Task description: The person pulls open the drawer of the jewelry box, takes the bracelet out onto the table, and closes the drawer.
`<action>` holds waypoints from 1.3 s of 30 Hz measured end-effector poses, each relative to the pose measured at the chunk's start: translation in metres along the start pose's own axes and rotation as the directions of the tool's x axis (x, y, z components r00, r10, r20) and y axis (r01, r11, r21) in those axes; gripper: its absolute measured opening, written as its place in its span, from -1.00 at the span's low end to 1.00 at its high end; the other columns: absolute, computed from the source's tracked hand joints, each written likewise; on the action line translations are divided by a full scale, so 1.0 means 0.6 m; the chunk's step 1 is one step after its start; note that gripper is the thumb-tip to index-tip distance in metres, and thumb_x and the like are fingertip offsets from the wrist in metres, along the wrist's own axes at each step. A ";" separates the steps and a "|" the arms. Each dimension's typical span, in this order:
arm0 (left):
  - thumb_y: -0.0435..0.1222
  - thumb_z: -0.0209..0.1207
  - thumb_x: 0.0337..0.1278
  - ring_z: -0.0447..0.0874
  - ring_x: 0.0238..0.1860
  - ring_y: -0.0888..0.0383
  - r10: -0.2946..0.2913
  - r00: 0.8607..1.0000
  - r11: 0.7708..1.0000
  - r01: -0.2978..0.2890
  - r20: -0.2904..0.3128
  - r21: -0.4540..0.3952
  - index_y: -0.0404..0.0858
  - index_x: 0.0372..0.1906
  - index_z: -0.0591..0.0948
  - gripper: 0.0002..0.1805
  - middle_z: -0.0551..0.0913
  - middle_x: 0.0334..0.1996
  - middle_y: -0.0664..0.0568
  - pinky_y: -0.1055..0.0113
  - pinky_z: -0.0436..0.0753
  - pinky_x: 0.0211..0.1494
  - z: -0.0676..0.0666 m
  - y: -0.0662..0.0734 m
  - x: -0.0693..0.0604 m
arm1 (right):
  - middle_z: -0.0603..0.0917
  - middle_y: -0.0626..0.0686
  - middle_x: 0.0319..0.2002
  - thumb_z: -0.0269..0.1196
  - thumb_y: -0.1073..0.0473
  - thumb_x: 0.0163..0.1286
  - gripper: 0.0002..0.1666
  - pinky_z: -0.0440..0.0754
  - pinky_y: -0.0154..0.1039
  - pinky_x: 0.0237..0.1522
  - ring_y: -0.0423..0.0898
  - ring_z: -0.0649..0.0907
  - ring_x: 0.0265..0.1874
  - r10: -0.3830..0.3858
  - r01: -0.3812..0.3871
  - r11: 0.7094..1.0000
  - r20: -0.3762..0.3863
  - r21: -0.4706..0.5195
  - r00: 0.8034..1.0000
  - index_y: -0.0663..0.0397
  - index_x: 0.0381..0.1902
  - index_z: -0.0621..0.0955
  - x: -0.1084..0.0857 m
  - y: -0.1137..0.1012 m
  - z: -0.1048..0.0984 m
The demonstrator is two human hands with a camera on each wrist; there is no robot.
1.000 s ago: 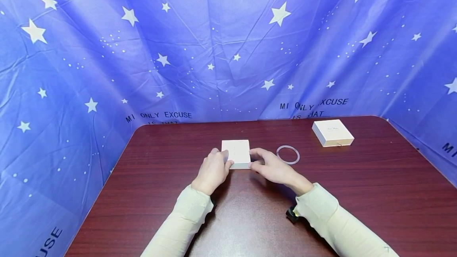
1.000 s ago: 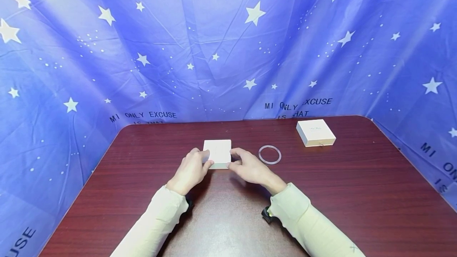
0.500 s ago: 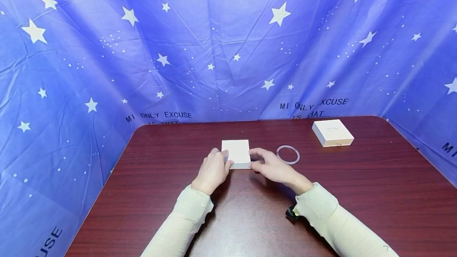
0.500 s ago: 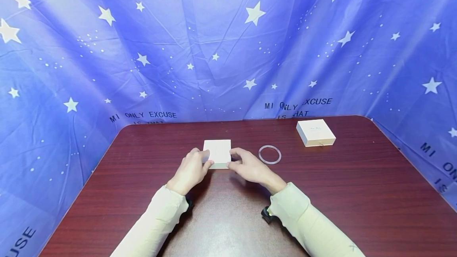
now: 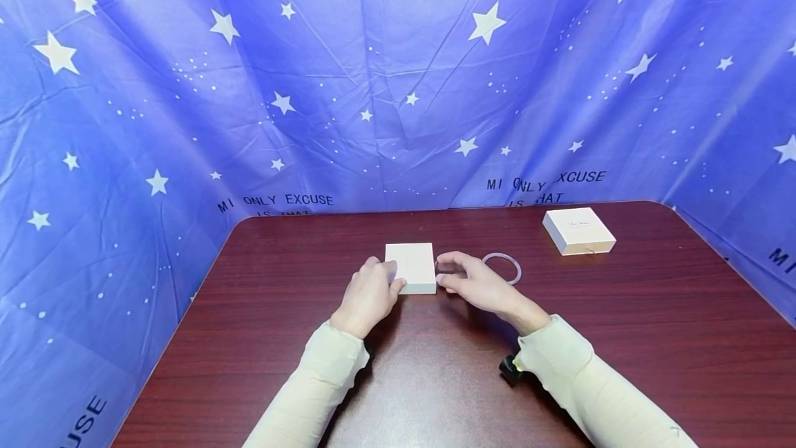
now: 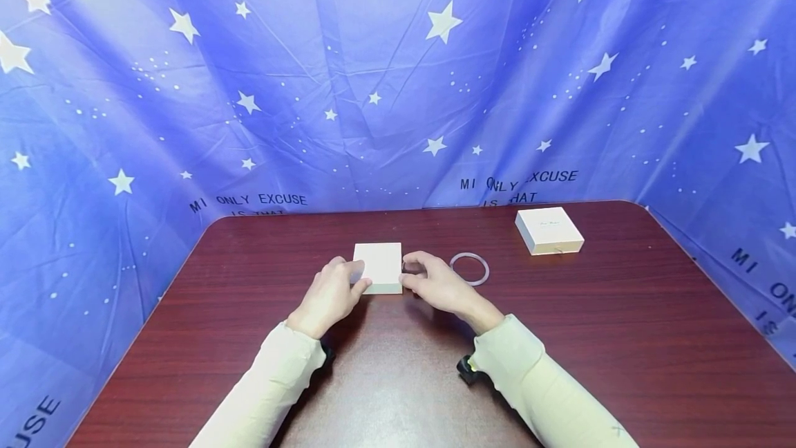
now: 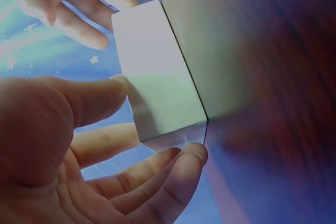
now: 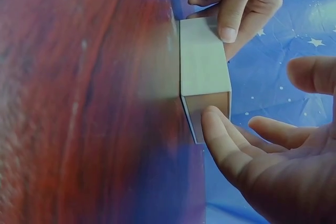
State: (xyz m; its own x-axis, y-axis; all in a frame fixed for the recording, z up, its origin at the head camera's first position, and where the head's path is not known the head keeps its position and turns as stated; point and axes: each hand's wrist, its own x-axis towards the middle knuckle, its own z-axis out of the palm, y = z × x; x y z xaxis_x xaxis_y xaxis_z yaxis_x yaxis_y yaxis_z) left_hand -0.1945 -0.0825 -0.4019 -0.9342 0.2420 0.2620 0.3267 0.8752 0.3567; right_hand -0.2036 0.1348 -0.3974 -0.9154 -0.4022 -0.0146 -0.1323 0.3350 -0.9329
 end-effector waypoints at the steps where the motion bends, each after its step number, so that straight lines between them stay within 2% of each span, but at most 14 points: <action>1: -0.15 0.27 0.14 0.64 -0.43 -0.21 -0.002 1.000 1.000 0.002 0.001 -0.001 -0.17 -0.38 0.59 -0.82 0.52 -0.41 -0.11 0.04 0.55 -0.45 0.000 0.000 0.000 | 0.49 0.35 0.14 0.15 0.27 0.36 -0.45 0.60 -0.07 -0.05 0.10 0.58 0.04 -0.001 0.001 1.000 -0.004 -0.008 1.000 0.44 0.23 0.35 -0.001 -0.001 -0.002; 5: -0.14 0.27 0.14 0.63 -0.42 -0.19 -0.002 1.000 1.000 0.002 0.013 -0.004 -0.17 -0.37 0.58 -0.81 0.51 -0.41 -0.10 0.06 0.54 -0.45 -0.001 -0.001 0.001 | 0.49 0.35 0.15 0.16 0.25 0.36 -0.43 0.60 -0.05 -0.06 0.11 0.57 0.07 -0.004 0.003 1.000 -0.015 -0.021 1.000 0.44 0.24 0.34 -0.003 -0.003 -0.007; 12: -0.13 0.27 0.14 0.62 -0.40 -0.16 -0.018 1.000 1.000 0.018 0.016 -0.013 -0.21 -0.27 0.58 -0.77 0.50 -0.38 -0.10 0.08 0.54 -0.42 -0.006 -0.001 0.001 | 0.46 0.40 0.15 0.14 0.24 0.40 -0.44 0.58 -0.04 -0.01 0.18 0.58 0.05 -0.008 0.008 1.000 -0.012 0.020 1.000 0.47 0.24 0.31 -0.006 -0.005 -0.015; 21: -0.05 0.26 0.13 0.62 -0.21 -0.11 -0.047 0.999 0.999 0.047 -0.015 -0.013 -0.29 0.10 0.58 -0.48 0.55 -0.19 -0.15 0.06 0.59 -0.21 -0.010 0.011 0.001 | 0.44 0.40 0.17 0.15 0.21 0.40 -0.46 0.57 -0.08 0.02 0.14 0.60 0.04 -0.012 0.013 1.000 -0.042 0.021 0.999 0.43 0.23 0.34 -0.016 -0.009 -0.028; 29: 0.02 0.25 0.12 0.60 -0.15 -0.11 0.005 0.997 0.999 -0.002 -0.072 0.033 -0.29 0.14 0.57 -0.41 0.55 -0.13 -0.14 0.07 0.57 -0.13 -0.015 0.037 0.011 | 0.50 0.37 0.11 0.18 0.20 0.38 -0.48 0.61 -0.15 -0.05 0.12 0.63 -0.03 -0.018 0.014 0.999 -0.094 -0.044 0.995 0.39 0.21 0.39 -0.036 -0.009 -0.049; 35: 0.02 0.25 0.12 0.58 -0.16 -0.09 0.057 0.995 0.998 -0.055 -0.076 0.039 -0.27 0.14 0.56 -0.42 0.55 -0.13 -0.11 0.10 0.56 -0.15 -0.016 0.064 0.029 | 0.52 0.38 0.06 0.16 0.23 0.39 -0.50 0.60 -0.06 -0.05 0.18 0.62 -0.04 -0.041 0.030 0.996 -0.129 -0.089 0.991 0.41 0.19 0.39 -0.052 -0.008 -0.075; 39: 0.03 0.25 0.11 0.58 -0.17 -0.08 0.066 0.995 0.997 -0.063 -0.078 0.046 -0.24 0.13 0.57 -0.43 0.56 -0.12 -0.11 0.11 0.58 -0.18 -0.010 0.079 0.042 | 0.54 0.38 0.02 0.16 0.22 0.39 -0.50 0.60 -0.08 -0.05 0.18 0.63 -0.04 -0.031 0.016 0.995 -0.149 -0.102 0.988 0.41 0.19 0.39 -0.061 -0.005 -0.087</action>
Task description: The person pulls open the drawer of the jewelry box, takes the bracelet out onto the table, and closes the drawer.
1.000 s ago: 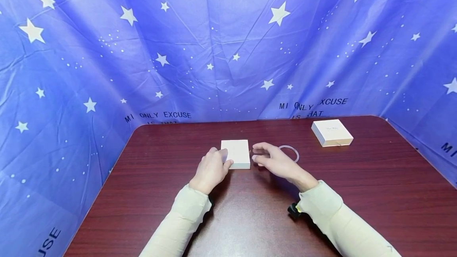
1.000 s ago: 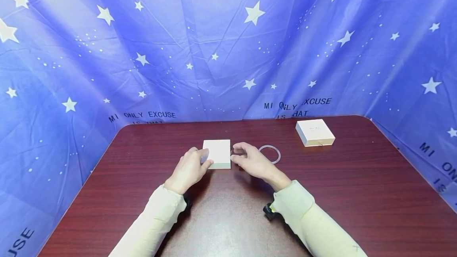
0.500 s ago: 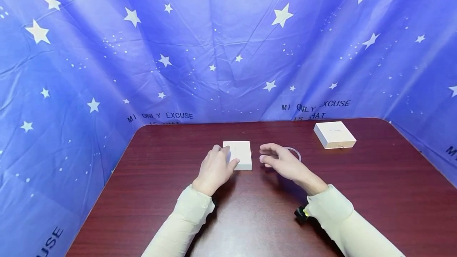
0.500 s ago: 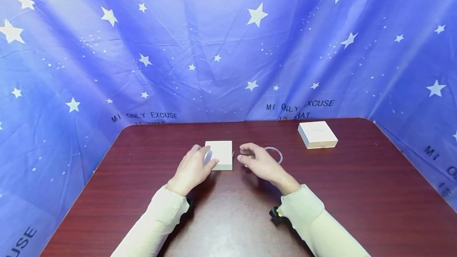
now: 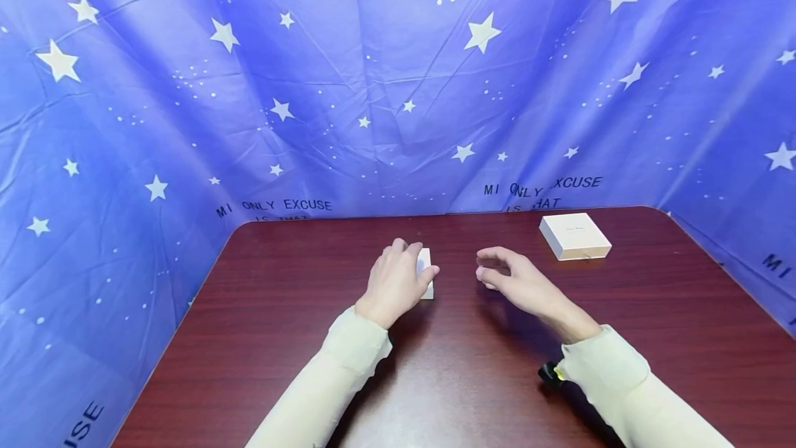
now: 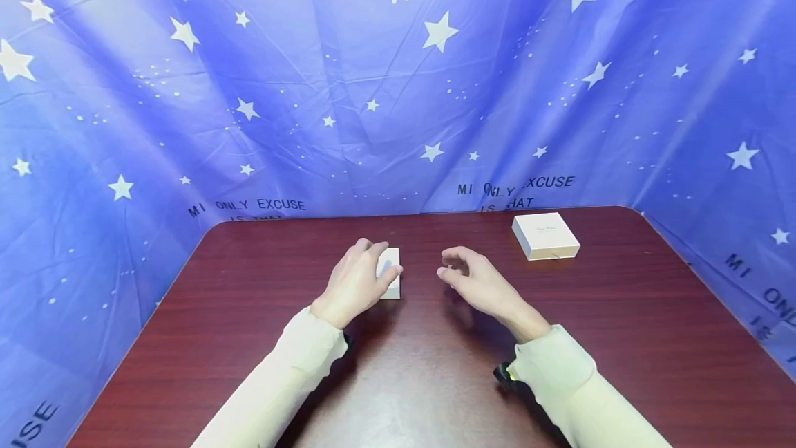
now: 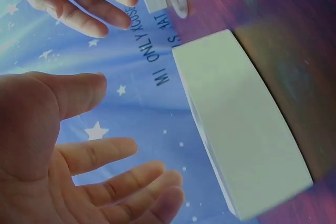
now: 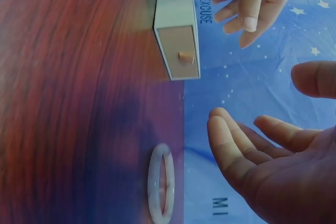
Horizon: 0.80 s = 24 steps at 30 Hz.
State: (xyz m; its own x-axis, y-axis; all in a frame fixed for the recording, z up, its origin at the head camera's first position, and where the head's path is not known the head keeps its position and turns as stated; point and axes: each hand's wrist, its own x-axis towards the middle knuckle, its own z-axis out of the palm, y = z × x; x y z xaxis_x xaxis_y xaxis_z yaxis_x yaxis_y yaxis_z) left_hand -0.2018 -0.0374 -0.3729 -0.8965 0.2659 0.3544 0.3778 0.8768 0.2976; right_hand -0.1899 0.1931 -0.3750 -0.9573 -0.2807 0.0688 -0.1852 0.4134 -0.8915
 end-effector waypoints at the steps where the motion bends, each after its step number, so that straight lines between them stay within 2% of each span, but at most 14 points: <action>1: 0.04 0.25 0.11 0.58 -0.16 -0.08 0.003 1.000 1.000 -0.003 0.000 0.002 -0.24 0.13 0.57 -0.43 0.56 -0.11 -0.11 0.11 0.58 -0.18 0.002 0.003 0.003 | 0.55 0.37 0.01 0.16 0.22 0.40 -0.50 0.60 -0.08 -0.05 0.18 0.63 -0.04 0.003 -0.003 1.000 -0.003 0.001 1.000 0.41 0.19 0.39 -0.001 0.001 -0.002; 6: 0.06 0.21 0.15 0.58 -0.13 -0.05 0.030 0.999 0.999 -0.030 0.026 0.030 -0.22 0.14 0.56 -0.43 0.55 -0.09 -0.10 0.13 0.58 -0.13 0.006 0.023 0.020 | 0.59 0.35 -0.03 0.17 0.22 0.39 -0.52 0.62 -0.11 -0.10 0.18 0.65 -0.12 0.004 -0.005 0.999 -0.030 -0.048 1.000 0.41 0.17 0.41 -0.009 0.006 -0.015; 10: 0.07 0.18 0.18 0.58 -0.12 -0.02 0.054 0.997 0.997 -0.057 0.054 0.052 -0.21 0.14 0.56 -0.45 0.55 -0.08 -0.07 0.17 0.57 -0.09 0.009 0.042 0.031 | 0.60 0.33 -0.05 0.17 0.22 0.38 -0.53 0.61 -0.22 -0.19 0.14 0.66 -0.19 -0.019 0.014 0.995 -0.046 -0.099 0.999 0.41 0.16 0.42 -0.014 0.009 -0.028; 15: 0.07 0.17 0.18 0.59 -0.14 0.00 0.071 0.995 0.995 -0.075 0.066 0.064 -0.18 0.12 0.57 -0.47 0.55 -0.10 -0.04 0.18 0.57 -0.13 0.017 0.063 0.043 | 0.60 0.32 -0.04 0.17 0.19 0.39 -0.52 0.58 -0.33 -0.20 0.13 0.64 -0.13 -0.007 -0.002 0.992 -0.070 -0.123 0.998 0.40 0.16 0.42 -0.019 0.015 -0.045; 20: 0.08 0.16 0.19 0.59 -0.10 0.03 0.054 0.994 0.998 -0.057 0.098 0.033 -0.15 0.13 0.56 -0.48 0.54 -0.08 -0.02 0.19 0.59 -0.16 0.024 0.082 0.055 | 0.57 0.35 0.00 0.17 0.17 0.40 -0.50 0.62 -0.16 -0.14 0.16 0.65 -0.13 0.016 -0.027 0.993 -0.094 -0.117 0.995 0.40 0.18 0.41 -0.025 0.022 -0.058; 24: 0.08 0.16 0.19 0.59 -0.10 0.04 0.043 0.992 0.999 -0.046 0.115 0.024 -0.13 0.13 0.57 -0.49 0.55 -0.07 -0.01 0.20 0.59 -0.17 0.030 0.094 0.063 | 0.55 0.34 0.03 0.17 0.16 0.40 -0.50 0.62 -0.18 -0.16 0.15 0.65 -0.15 0.011 -0.024 0.991 -0.103 -0.133 0.995 0.39 0.17 0.41 -0.027 0.026 -0.063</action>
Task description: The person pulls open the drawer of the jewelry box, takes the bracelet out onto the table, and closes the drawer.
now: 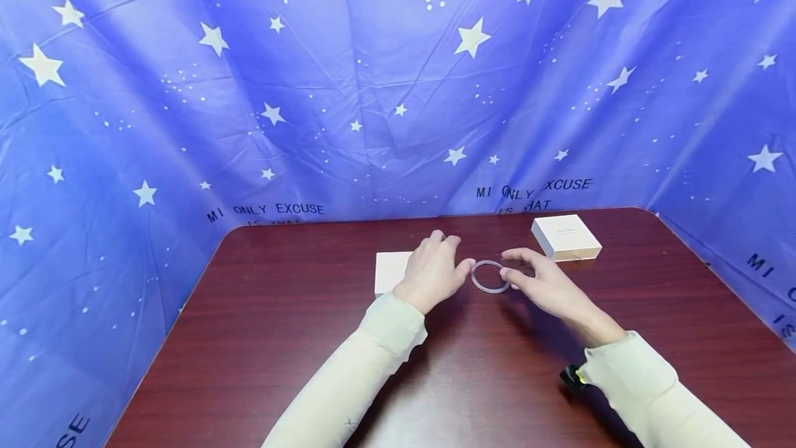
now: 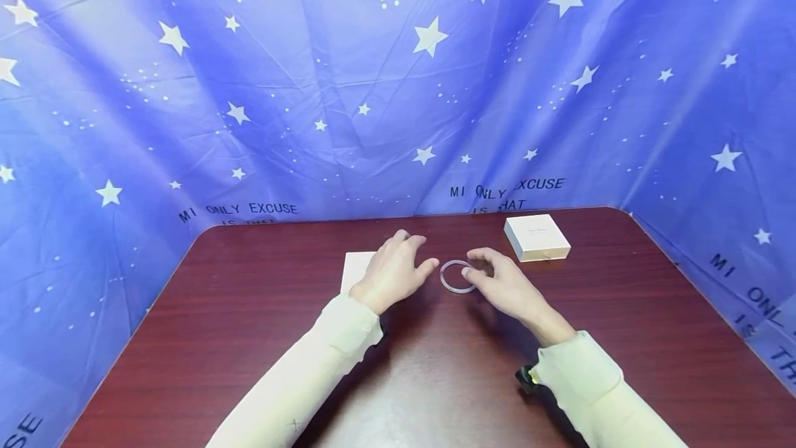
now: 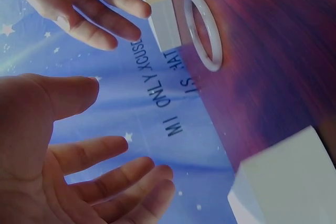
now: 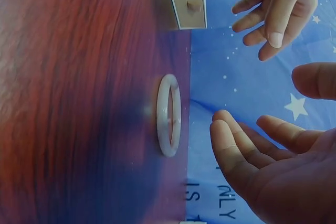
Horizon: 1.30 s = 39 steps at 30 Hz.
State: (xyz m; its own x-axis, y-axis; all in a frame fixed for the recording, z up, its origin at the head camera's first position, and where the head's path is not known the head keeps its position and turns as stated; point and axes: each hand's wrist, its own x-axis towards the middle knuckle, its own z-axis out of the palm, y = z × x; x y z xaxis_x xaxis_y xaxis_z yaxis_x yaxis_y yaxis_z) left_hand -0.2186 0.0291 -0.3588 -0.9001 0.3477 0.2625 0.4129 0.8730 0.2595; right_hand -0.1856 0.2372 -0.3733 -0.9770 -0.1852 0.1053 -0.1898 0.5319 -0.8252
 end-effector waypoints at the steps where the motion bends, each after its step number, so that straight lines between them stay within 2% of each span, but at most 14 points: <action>1: 0.09 0.16 0.18 0.60 -0.10 0.04 0.001 1.000 1.000 -0.001 0.006 0.003 -0.13 0.12 0.57 -0.49 0.55 -0.07 -0.01 0.20 0.59 -0.17 0.002 0.003 0.001 | 0.55 0.33 0.03 0.17 0.16 0.40 -0.49 0.61 -0.21 -0.18 0.15 0.65 -0.16 0.002 -0.002 1.000 -0.002 -0.010 1.000 0.39 0.18 0.41 -0.001 0.002 -0.001; 5: 0.10 0.15 0.19 0.61 -0.12 0.04 0.017 1.000 1.000 -0.018 0.026 0.024 -0.11 0.11 0.59 -0.50 0.55 -0.09 -0.01 0.22 0.59 -0.17 0.009 0.014 0.007 | 0.56 0.30 0.02 0.16 0.13 0.41 -0.48 0.57 -0.27 -0.22 0.13 0.65 -0.17 0.024 -0.025 0.999 -0.010 -0.048 1.000 0.36 0.20 0.40 -0.005 0.008 -0.009; 11: 0.12 0.13 0.20 0.62 -0.13 0.04 0.025 0.999 0.999 -0.027 0.041 0.040 -0.09 0.09 0.59 -0.50 0.55 -0.11 0.00 0.22 0.59 -0.18 0.014 0.031 0.013 | 0.55 0.33 0.05 0.14 0.09 0.42 -0.47 0.56 -0.26 -0.22 0.11 0.66 -0.18 0.032 -0.034 0.995 -0.023 -0.096 0.999 0.35 0.21 0.40 -0.012 0.014 -0.024; 16: 0.12 0.14 0.19 0.61 -0.12 0.07 0.020 0.999 0.999 -0.021 0.040 0.026 -0.07 0.10 0.59 -0.51 0.55 -0.10 0.03 0.23 0.59 -0.21 0.014 0.046 0.021 | 0.60 0.28 -0.02 0.13 0.08 0.43 -0.47 0.54 -0.29 -0.26 0.09 0.66 -0.21 0.025 -0.030 0.988 -0.039 -0.149 0.999 0.35 0.20 0.41 -0.012 0.020 -0.038; 22: 0.14 0.14 0.18 0.62 -0.09 0.10 0.007 0.998 1.000 -0.007 0.068 -0.008 -0.03 0.14 0.57 -0.49 0.55 -0.07 0.06 0.22 0.60 -0.20 0.019 0.068 0.037 | 0.62 0.26 -0.07 0.13 0.08 0.43 -0.47 0.54 -0.33 -0.30 0.07 0.65 -0.24 0.035 -0.046 0.983 -0.063 -0.175 0.997 0.36 0.19 0.41 -0.014 0.028 -0.058; 28: 0.16 0.12 0.18 0.61 -0.09 0.12 -0.006 0.996 1.000 0.004 0.084 0.016 0.01 0.15 0.56 -0.49 0.53 -0.05 0.09 0.22 0.60 -0.20 0.037 0.087 0.056 | 0.64 0.29 -0.10 0.13 0.11 0.43 -0.48 0.56 -0.36 -0.32 0.00 0.64 -0.24 0.022 -0.037 0.980 -0.081 -0.195 0.996 0.42 0.16 0.41 -0.015 0.041 -0.078; 35: 0.17 0.09 0.19 0.61 -0.10 0.14 0.004 0.995 0.999 -0.008 0.102 0.038 0.04 0.15 0.55 -0.50 0.53 -0.05 0.10 0.25 0.60 -0.19 0.058 0.108 0.067 | 0.65 0.33 -0.15 0.12 0.17 0.42 -0.52 0.58 -0.38 -0.36 -0.21 0.63 -0.31 0.013 -0.032 0.982 -0.104 -0.186 0.994 0.48 0.11 0.43 -0.010 0.049 -0.103; 39: 0.14 0.11 0.19 0.62 -0.10 0.16 0.016 0.997 0.999 -0.019 0.080 0.036 0.07 0.15 0.56 -0.53 0.55 -0.05 0.12 0.26 0.60 -0.19 0.069 0.121 0.073 | 0.64 0.34 -0.15 0.11 0.14 0.42 -0.51 0.57 -0.37 -0.38 -0.09 0.64 -0.28 0.015 -0.043 0.971 -0.120 -0.233 0.993 0.48 0.12 0.43 -0.006 0.050 -0.117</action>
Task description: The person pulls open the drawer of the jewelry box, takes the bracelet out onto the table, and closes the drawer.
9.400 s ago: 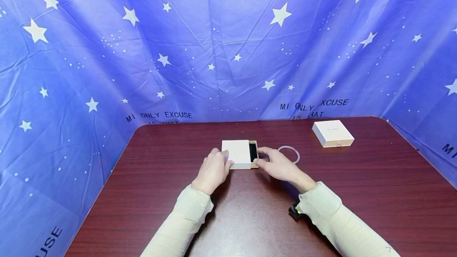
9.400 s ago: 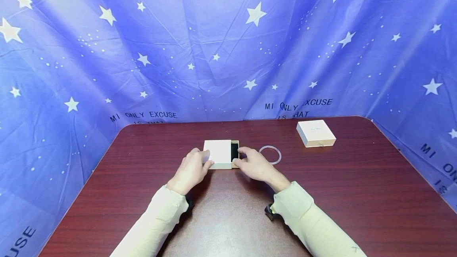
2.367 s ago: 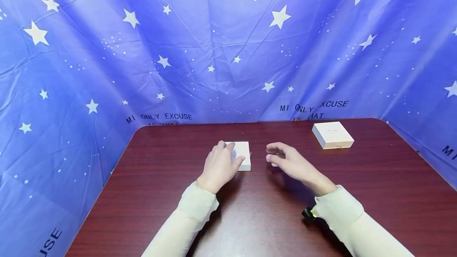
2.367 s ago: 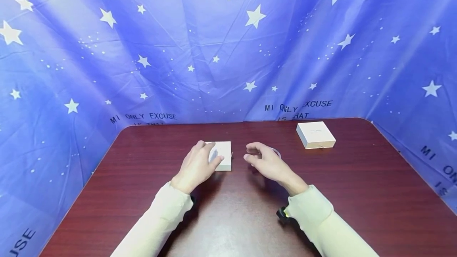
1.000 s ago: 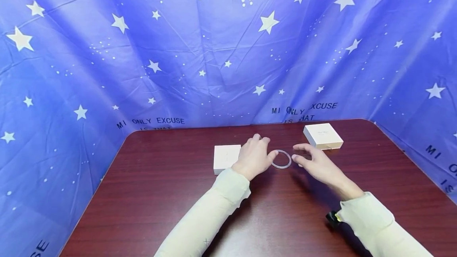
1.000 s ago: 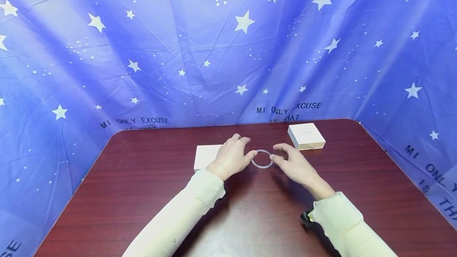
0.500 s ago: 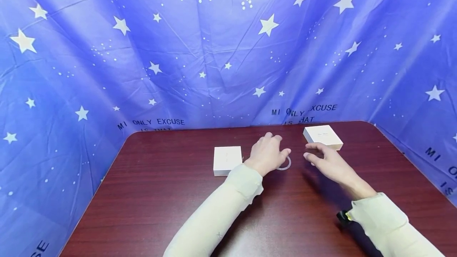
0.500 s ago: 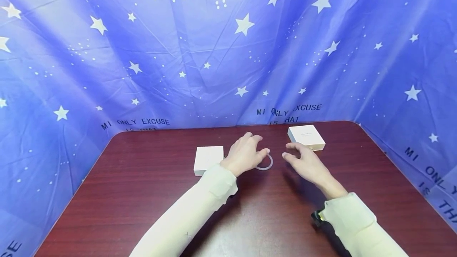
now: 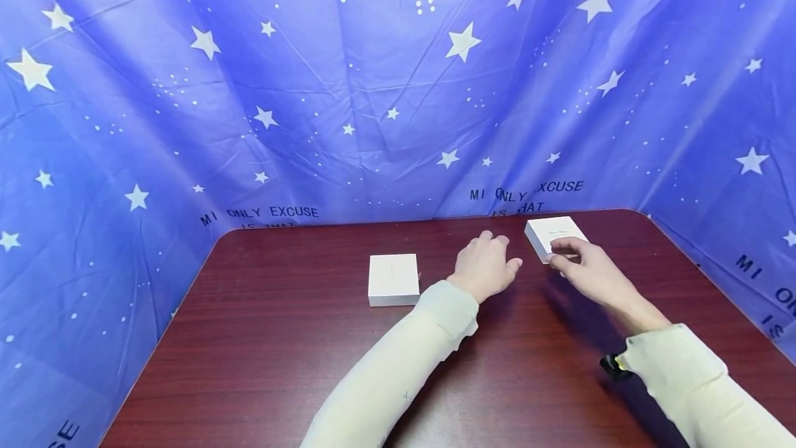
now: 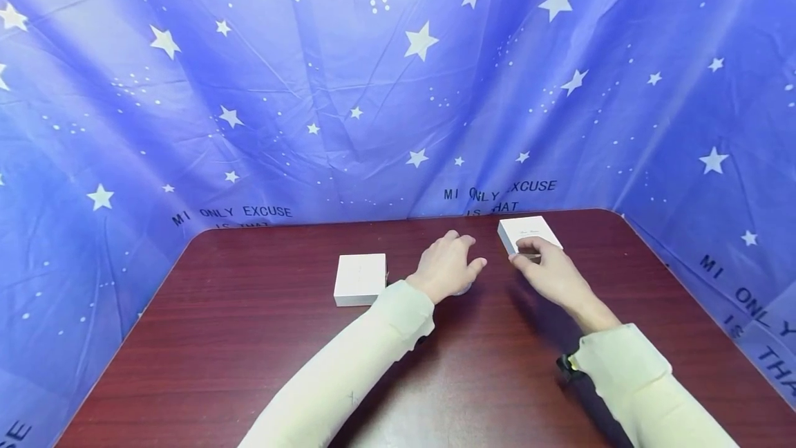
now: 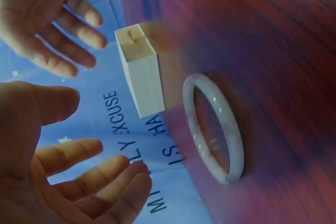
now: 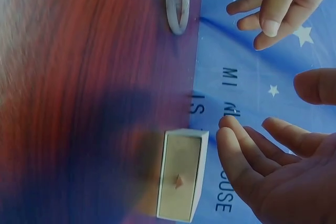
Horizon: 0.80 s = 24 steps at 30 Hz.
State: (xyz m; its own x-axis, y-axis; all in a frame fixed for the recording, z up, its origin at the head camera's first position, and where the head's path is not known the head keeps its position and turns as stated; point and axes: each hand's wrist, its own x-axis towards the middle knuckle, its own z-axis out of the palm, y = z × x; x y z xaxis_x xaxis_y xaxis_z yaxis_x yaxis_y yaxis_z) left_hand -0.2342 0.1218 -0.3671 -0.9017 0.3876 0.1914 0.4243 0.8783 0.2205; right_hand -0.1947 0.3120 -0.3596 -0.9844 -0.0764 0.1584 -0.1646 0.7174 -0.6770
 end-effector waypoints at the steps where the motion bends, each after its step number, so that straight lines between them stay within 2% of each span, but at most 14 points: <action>1: 0.13 0.12 0.20 0.62 -0.11 0.16 0.003 1.000 1.000 -0.003 -0.004 0.000 0.08 0.15 0.56 -0.54 0.55 -0.05 0.12 0.26 0.60 -0.20 0.002 0.004 0.002 | 0.63 0.35 -0.13 0.11 0.13 0.43 -0.50 0.56 -0.36 -0.38 -0.04 0.64 -0.25 0.004 -0.004 1.000 -0.007 -0.018 1.000 0.47 0.13 0.43 0.001 0.001 -0.003; 6: 0.09 0.12 0.22 0.62 -0.08 0.19 0.007 1.000 1.000 -0.007 -0.003 -0.029 0.17 0.19 0.53 -0.56 0.54 -0.01 0.18 0.26 0.61 -0.24 0.012 0.024 0.008 | 0.59 0.38 -0.04 0.11 0.08 0.42 -0.49 0.50 -0.22 -0.26 0.15 0.61 -0.13 0.006 -0.012 0.994 -0.060 -0.108 0.998 0.42 0.12 0.46 0.008 0.009 -0.015; 10: 0.04 0.13 0.24 0.61 -0.08 0.21 0.050 0.999 0.998 -0.050 -0.015 -0.024 0.16 0.18 0.53 -0.60 0.54 -0.03 0.18 0.28 0.61 -0.24 0.024 0.043 0.010 | 0.59 0.40 -0.04 0.11 0.05 0.42 -0.49 0.44 -0.08 -0.22 0.20 0.60 -0.14 0.011 -0.027 0.988 -0.103 -0.152 0.995 0.40 0.10 0.47 0.015 0.019 -0.022; 14: 0.00 0.12 0.26 0.59 -0.11 0.22 0.115 0.992 0.993 -0.114 -0.042 0.031 0.12 0.08 0.55 -0.68 0.54 -0.08 0.16 0.34 0.59 -0.24 0.040 0.061 0.010 | 0.58 0.41 -0.05 0.10 0.04 0.41 -0.48 0.44 0.00 -0.20 0.23 0.60 -0.12 0.031 -0.053 0.983 -0.128 -0.173 0.991 0.40 0.10 0.46 0.022 0.033 -0.028; 20: 0.00 0.13 0.24 0.55 -0.09 0.23 0.184 0.982 0.979 -0.180 -0.039 0.092 0.08 0.24 0.44 -0.53 0.49 0.01 0.18 0.39 0.57 -0.19 0.056 0.072 0.007 | 0.59 0.40 -0.06 0.07 0.02 0.43 -0.45 0.44 0.11 -0.15 0.24 0.59 -0.13 0.059 -0.083 0.981 -0.138 -0.176 0.989 0.43 0.12 0.45 0.032 0.047 -0.032; 24: -0.01 0.12 0.24 0.53 -0.06 0.23 0.187 0.982 0.977 -0.185 -0.009 0.109 0.08 0.32 0.37 -0.46 0.45 0.08 0.19 0.40 0.56 -0.13 0.062 0.072 0.009 | 0.57 0.40 -0.05 0.05 0.02 0.43 -0.44 0.42 0.16 -0.10 0.27 0.56 -0.09 0.076 -0.101 0.979 -0.144 -0.179 0.987 0.43 0.12 0.44 0.040 0.054 -0.033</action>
State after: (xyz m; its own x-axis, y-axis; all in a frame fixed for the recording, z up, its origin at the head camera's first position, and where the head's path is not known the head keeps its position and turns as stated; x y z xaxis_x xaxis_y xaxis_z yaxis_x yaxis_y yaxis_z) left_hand -0.2237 0.1722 -0.3922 -0.8058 0.5424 0.2377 0.5721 0.8167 0.0760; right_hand -0.2223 0.3470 -0.3638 -0.9748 0.0788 0.2086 -0.0503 0.8337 -0.5499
